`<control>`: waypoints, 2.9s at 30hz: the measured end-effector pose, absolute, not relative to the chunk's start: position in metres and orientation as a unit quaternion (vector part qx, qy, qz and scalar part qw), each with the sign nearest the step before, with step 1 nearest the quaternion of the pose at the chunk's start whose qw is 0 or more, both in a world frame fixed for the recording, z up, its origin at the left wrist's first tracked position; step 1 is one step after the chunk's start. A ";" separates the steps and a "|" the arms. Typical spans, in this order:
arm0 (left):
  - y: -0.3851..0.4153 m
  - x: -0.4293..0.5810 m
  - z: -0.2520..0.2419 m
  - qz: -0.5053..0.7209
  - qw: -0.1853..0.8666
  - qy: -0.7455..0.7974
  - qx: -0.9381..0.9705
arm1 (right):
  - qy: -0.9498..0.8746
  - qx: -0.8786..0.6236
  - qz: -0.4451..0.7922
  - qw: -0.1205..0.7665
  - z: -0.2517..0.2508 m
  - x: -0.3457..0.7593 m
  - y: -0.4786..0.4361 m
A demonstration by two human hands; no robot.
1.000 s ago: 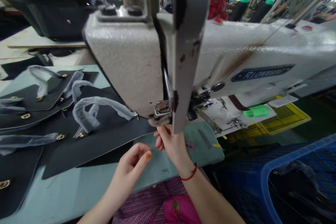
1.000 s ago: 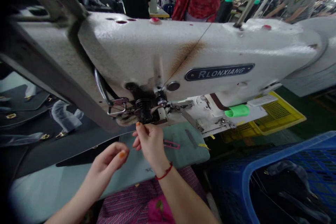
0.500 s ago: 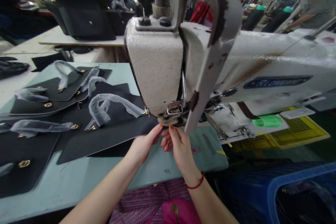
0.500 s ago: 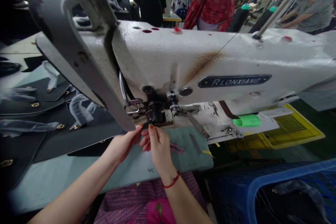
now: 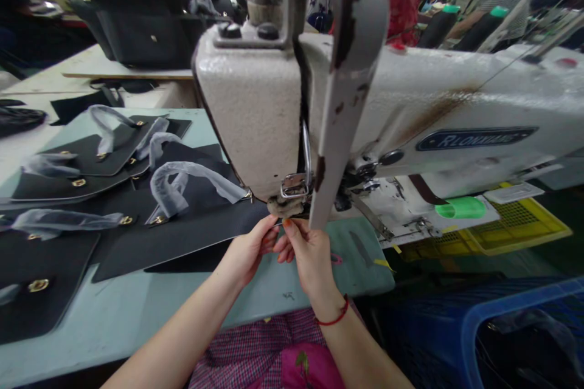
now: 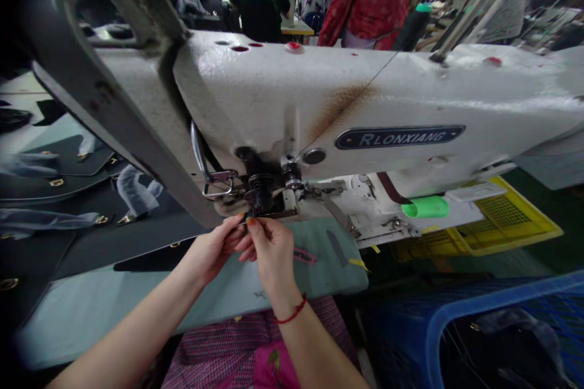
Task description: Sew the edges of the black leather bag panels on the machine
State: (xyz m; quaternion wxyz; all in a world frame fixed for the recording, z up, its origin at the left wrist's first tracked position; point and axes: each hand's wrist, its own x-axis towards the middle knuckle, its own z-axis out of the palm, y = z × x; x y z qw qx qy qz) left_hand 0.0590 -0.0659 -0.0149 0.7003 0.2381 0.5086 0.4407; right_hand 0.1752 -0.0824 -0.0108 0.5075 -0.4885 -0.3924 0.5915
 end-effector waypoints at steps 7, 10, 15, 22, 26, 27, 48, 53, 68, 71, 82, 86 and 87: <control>-0.067 0.060 -0.014 0.436 0.745 0.459 0.211 | -0.385 -0.487 0.590 0.516 -0.009 0.177 -0.080; -0.067 0.062 -0.011 0.442 0.763 0.430 0.197 | -0.399 -0.492 0.588 0.503 -0.004 0.178 -0.077; -0.065 0.064 -0.008 0.470 0.801 0.340 0.144 | -0.448 -0.486 0.559 0.500 0.003 0.177 -0.071; -0.065 0.064 -0.001 0.476 0.804 0.350 0.065 | -0.479 -0.516 0.495 0.509 0.004 0.172 -0.069; -0.066 0.064 0.003 0.469 0.816 0.335 0.039 | -0.508 -0.523 0.484 0.484 0.005 0.174 -0.064; -0.066 0.064 0.003 0.469 0.819 0.329 0.040 | -0.520 -0.523 0.477 0.478 0.004 0.176 -0.063; -0.071 0.068 -0.008 0.499 0.767 0.375 0.149 | -0.447 -0.415 0.636 0.473 -0.004 0.189 -0.071; -0.082 0.067 -0.015 0.522 0.675 0.470 0.226 | -0.429 -0.433 0.644 0.462 -0.001 0.191 -0.071; -0.091 0.079 -0.027 0.575 0.557 0.496 0.335 | -0.696 -0.593 0.255 0.315 0.012 0.205 -0.071; -0.092 0.079 -0.027 0.582 0.539 0.506 0.341 | -0.812 -0.520 0.121 0.235 0.018 0.212 -0.070; -0.087 0.086 -0.021 0.608 0.532 0.497 0.316 | -0.911 -0.398 0.005 0.108 0.050 0.230 -0.043; -0.085 0.087 -0.024 0.621 0.529 0.489 0.309 | -0.924 -0.371 0.007 0.090 0.059 0.234 -0.041; -0.085 0.087 -0.025 0.625 0.526 0.486 0.310 | -0.927 -0.365 0.001 0.082 0.061 0.234 -0.042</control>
